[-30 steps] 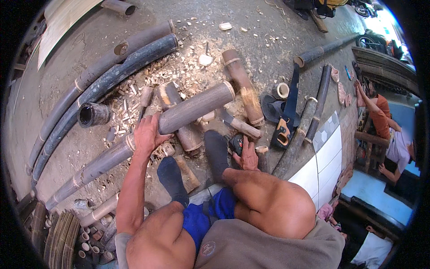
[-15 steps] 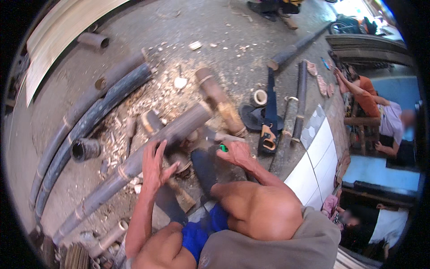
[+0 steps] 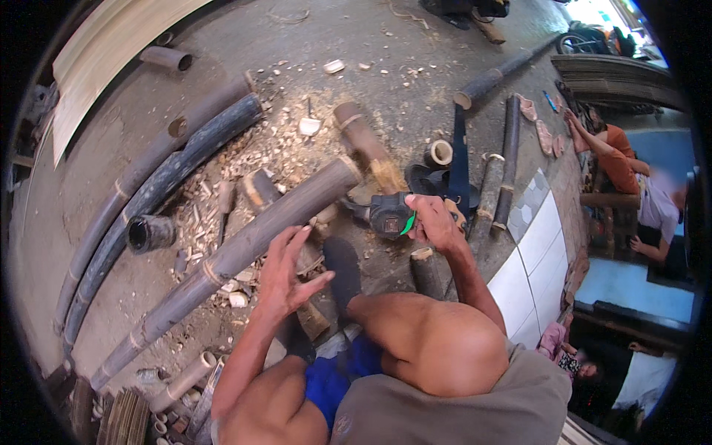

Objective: The person selects a bamboo pole, measures it with a tape measure, and uses a wooden mallet to drive a smaller bamboo piece into the pole. The person then uses a chisel to carve and shape the bamboo.

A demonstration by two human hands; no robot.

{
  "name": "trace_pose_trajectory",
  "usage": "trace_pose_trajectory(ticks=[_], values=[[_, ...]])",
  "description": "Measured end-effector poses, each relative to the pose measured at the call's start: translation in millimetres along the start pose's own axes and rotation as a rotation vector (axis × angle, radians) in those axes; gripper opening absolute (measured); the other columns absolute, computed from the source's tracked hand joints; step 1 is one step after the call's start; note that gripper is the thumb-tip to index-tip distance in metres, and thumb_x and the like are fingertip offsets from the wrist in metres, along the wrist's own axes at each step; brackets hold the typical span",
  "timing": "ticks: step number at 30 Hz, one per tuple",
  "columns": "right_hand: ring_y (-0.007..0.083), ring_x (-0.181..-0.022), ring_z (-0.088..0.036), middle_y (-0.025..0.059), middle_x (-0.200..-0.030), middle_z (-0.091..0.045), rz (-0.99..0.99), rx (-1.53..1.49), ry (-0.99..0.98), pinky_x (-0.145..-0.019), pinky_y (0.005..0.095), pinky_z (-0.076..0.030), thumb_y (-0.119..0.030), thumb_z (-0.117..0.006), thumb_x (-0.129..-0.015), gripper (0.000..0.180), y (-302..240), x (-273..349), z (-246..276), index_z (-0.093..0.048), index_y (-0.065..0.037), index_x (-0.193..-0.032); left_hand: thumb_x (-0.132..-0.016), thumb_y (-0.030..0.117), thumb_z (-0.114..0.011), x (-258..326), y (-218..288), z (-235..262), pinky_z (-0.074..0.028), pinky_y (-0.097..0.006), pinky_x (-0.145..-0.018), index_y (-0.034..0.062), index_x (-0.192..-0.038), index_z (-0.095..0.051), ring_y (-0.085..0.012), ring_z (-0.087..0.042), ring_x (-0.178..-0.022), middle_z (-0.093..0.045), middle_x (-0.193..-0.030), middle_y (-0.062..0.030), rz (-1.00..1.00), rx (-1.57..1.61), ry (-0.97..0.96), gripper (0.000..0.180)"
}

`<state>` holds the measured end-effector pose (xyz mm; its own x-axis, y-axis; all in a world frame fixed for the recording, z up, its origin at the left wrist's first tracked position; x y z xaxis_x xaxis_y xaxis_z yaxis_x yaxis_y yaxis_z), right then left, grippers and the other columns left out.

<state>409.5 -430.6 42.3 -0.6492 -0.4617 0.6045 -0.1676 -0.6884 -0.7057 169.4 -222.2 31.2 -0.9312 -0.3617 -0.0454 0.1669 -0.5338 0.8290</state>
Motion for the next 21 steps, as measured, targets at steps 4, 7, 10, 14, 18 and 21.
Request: trace_pose_trajectory(ticks=[4,7,10,14,18,21], values=[[0.0112,-0.05,-0.054,0.0039,-0.059,-0.06,-0.039,-0.109,-0.353,-0.047,0.0299,-0.04,-0.053,-0.052,-0.104,0.059,-22,-6,-66,-0.072,-0.001,-0.083,-0.07,0.044,-0.095,-20,28,10,-0.048,-0.05,-0.109,0.0088,-0.155,-0.047,-0.0437,-0.053,-0.134,-0.049,-0.149,-0.0239,-0.113,-0.078,-0.017,0.104],[0.0094,-0.051,-0.053,0.0023,-0.06,-0.058,0.007,-0.091,-0.451,-0.048,0.0277,-0.039,-0.052,-0.051,-0.106,0.057,-27,7,-105,-0.07,-0.003,-0.086,-0.07,0.044,-0.094,-25,29,4,-0.049,-0.051,-0.108,0.0071,-0.156,-0.045,-0.0442,-0.053,-0.133,-0.049,-0.148,-0.0241,-0.02,0.026,-0.105,0.105],[0.0097,-0.052,-0.053,0.0015,-0.064,-0.059,0.072,-0.105,-0.507,-0.048,0.0275,-0.04,-0.054,-0.051,-0.106,0.056,-31,9,-127,-0.071,-0.004,-0.09,-0.071,0.04,-0.093,-16,20,6,-0.052,-0.05,-0.103,0.0041,-0.154,-0.045,-0.0434,-0.056,-0.129,-0.051,-0.144,-0.023,0.087,-0.101,-0.068,0.103],[0.0103,-0.052,-0.054,0.0018,-0.063,-0.059,-0.042,-0.173,-0.597,-0.048,0.0279,-0.041,-0.06,-0.046,-0.108,0.064,-19,11,-149,-0.07,-0.004,-0.09,-0.071,0.034,-0.091,4,6,-1,-0.05,-0.049,-0.106,0.0047,-0.15,-0.047,-0.0428,-0.059,-0.125,-0.059,-0.135,-0.0229,-0.05,-0.17,0.058,0.095],[0.0116,-0.056,-0.06,0.0042,-0.074,-0.066,-0.008,-0.202,-0.621,-0.052,0.0286,-0.049,-0.055,-0.043,-0.112,0.059,0,-1,-156,-0.07,-0.002,-0.107,-0.07,0.032,-0.087,17,-18,-6,-0.048,-0.048,-0.109,0.0048,-0.149,-0.047,-0.0423,-0.059,-0.126,-0.059,-0.135,-0.024,0.198,0.107,-0.038,0.092],[0.0119,-0.064,-0.065,0.0056,-0.087,-0.07,0.193,-0.234,-0.506,-0.059,0.0291,-0.054,-0.039,-0.054,-0.111,0.043,-19,9,-161,-0.066,-0.001,-0.124,-0.071,0.031,-0.086,23,-26,-6,-0.048,-0.048,-0.11,0.0056,-0.149,-0.047,-0.042,-0.06,-0.127,-0.06,-0.137,-0.0236,0.186,0.178,0.007,0.091]])
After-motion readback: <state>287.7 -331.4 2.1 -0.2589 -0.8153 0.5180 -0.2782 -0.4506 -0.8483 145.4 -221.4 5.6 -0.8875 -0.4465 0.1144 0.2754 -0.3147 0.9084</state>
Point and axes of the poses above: each hand's wrist, its own x-axis away from the middle knuckle, its own z-axis out of the back of the hand, y = z × x, the point moved 6 cm from there along -x, towards the middle knuckle
